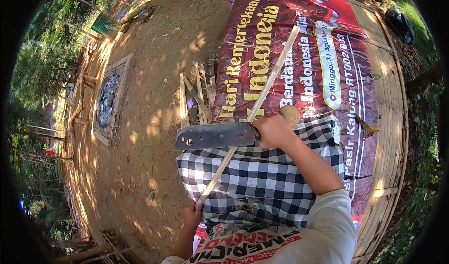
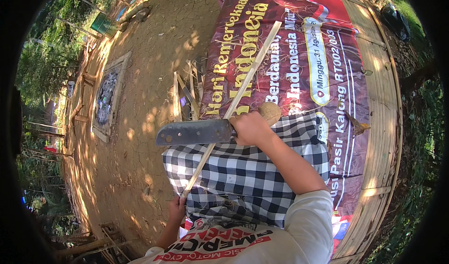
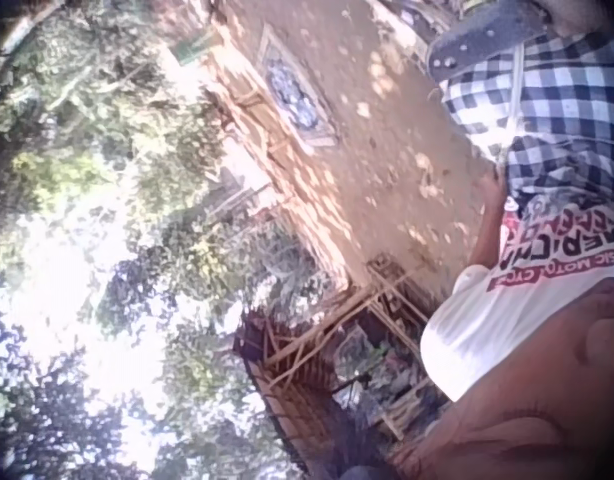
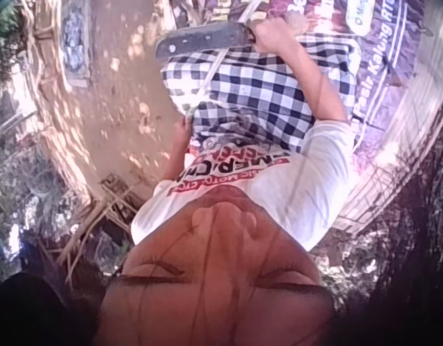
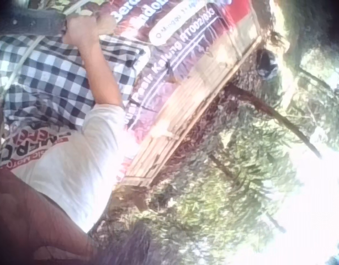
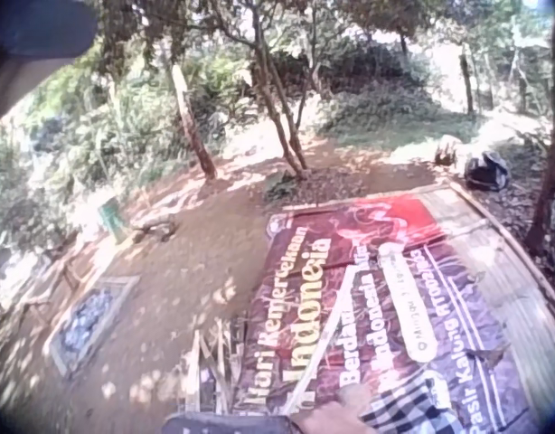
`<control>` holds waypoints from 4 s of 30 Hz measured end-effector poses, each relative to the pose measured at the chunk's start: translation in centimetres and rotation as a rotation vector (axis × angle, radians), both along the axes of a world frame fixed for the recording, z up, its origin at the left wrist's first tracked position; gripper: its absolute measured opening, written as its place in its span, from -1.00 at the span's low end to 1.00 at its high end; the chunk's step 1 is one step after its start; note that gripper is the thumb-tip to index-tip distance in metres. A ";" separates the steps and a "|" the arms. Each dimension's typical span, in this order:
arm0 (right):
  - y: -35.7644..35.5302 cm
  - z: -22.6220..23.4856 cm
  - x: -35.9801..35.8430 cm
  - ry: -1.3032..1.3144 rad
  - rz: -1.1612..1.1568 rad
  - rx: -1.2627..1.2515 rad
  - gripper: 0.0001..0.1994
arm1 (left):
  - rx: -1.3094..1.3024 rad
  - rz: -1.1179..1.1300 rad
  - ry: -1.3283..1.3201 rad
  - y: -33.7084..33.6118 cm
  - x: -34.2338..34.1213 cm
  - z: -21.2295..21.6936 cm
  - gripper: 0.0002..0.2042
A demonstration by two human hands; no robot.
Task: The person shaves a thin strip of wood using a large knife while holding the wood against a cloth on their lap and pulling the blade toward them.
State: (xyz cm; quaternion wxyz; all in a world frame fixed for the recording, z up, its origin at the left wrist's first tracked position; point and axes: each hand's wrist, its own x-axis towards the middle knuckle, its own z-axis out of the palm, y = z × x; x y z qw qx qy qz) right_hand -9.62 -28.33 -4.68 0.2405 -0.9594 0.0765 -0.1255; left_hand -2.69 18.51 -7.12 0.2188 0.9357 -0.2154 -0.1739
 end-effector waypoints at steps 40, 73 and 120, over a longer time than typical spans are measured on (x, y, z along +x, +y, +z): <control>-4.2 -4.0 0.6 0.031 -0.193 -0.036 -0.72 | -0.098 0.035 0.081 -0.4 0.1 -0.6 -0.53; -4.5 -1.5 0.5 0.074 -0.419 0.133 -0.75 | -0.159 0.026 0.072 0.0 0.8 -1.5 -0.57; -8.0 -2.6 -1.3 -0.010 -0.607 0.044 -0.80 | -0.006 -0.021 -0.014 -1.0 1.1 0.1 -0.58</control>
